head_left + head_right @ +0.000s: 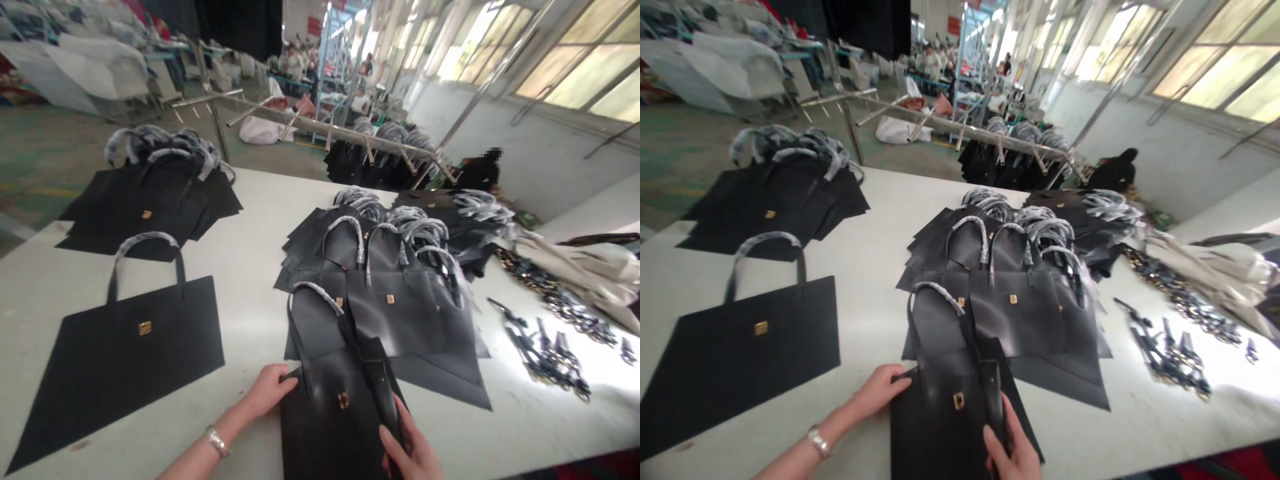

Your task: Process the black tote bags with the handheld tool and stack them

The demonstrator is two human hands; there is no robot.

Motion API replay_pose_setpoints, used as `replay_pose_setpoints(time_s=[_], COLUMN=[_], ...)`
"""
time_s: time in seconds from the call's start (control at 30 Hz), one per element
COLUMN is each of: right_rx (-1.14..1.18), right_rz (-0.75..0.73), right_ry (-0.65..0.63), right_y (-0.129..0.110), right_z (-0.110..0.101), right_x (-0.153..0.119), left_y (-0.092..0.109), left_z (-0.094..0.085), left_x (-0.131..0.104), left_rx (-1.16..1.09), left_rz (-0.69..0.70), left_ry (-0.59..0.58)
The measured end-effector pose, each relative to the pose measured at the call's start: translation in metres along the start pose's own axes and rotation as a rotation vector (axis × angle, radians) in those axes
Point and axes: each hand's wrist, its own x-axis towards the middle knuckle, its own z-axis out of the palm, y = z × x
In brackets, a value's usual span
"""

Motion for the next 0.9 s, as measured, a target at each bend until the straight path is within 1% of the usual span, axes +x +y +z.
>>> replay_pose_setpoints(time_s=[0.07, 0.13, 0.2, 0.23, 0.27, 0.3, 0.33, 0.37, 0.43, 0.5, 0.53, 0.57, 0.6, 0.63, 0.7, 0.77, 0.83, 0.9], right_rx=[0.085, 0.106, 0.089, 0.086, 0.09, 0.102, 0.115, 0.13, 0.161, 0.173, 0.178, 0.182, 0.183, 0.177, 0.139, 0.072, 0.038, 0.033], right_rz=[0.041, 0.078, 0.109, 0.122, 0.135, 0.151, 0.168, 0.185, 0.199, 0.186, 0.171, 0.157, 0.148, 0.146, 0.141, 0.144, 0.137, 0.131], right_ry=[0.047, 0.086, 0.111, 0.122, 0.129, 0.139, 0.147, 0.149, 0.164, 0.185, 0.192, 0.199, 0.198, 0.186, 0.139, 0.069, -0.034, -0.143], right_y=[0.007, 0.014, 0.021, 0.026, 0.03, 0.034, 0.037, 0.039, 0.04, 0.038, 0.037, 0.036, 0.035, 0.035, 0.037, 0.042, 0.047, 0.05], right_z=[-0.019, -0.039, -0.056, -0.064, -0.07, -0.074, -0.078, -0.081, -0.086, -0.09, -0.092, -0.094, -0.096, -0.097, -0.095, -0.087, -0.073, -0.057], right_x=[-0.004, -0.008, -0.011, -0.012, -0.013, -0.014, -0.015, -0.017, -0.019, -0.021, -0.022, -0.021, -0.021, -0.02, -0.019, -0.018, -0.016, -0.012], left_y=[0.019, 0.048, 0.083, 0.1, 0.115, 0.128, 0.139, 0.147, 0.152, 0.143, 0.134, 0.123, 0.11, 0.096, 0.067, 0.04, 0.018, 0.003], left_z=[-0.021, -0.045, -0.062, -0.065, -0.064, -0.058, -0.048, -0.032, 0.007, 0.05, 0.069, 0.085, 0.097, 0.105, 0.11, 0.106, 0.1, 0.097], left_x=[-0.012, -0.026, -0.037, -0.04, -0.041, -0.04, -0.037, -0.032, -0.018, -0.004, 0.002, 0.005, 0.006, 0.005, -0.003, -0.013, -0.022, -0.027], left_rx=[-0.39, -0.716, -0.896, -0.943, -0.974, -0.995, -1.008, -1.015, -1.006, -0.934, -0.832, -0.672, -0.465, -0.234, 0.203, 0.498, 0.656, 0.736], left_rz=[-0.012, -0.039, -0.047, -0.039, -0.027, -0.015, -0.007, -0.002, 0.017, 0.052, 0.066, 0.092, 0.138, 0.206, 0.386, 0.544, 0.626, 0.67], left_ry=[-0.049, -0.043, -0.059, -0.078, -0.11, -0.135, -0.162, -0.186, -0.213, -0.202, -0.193, -0.168, -0.141, -0.114, -0.063, -0.039, -0.028, -0.033])
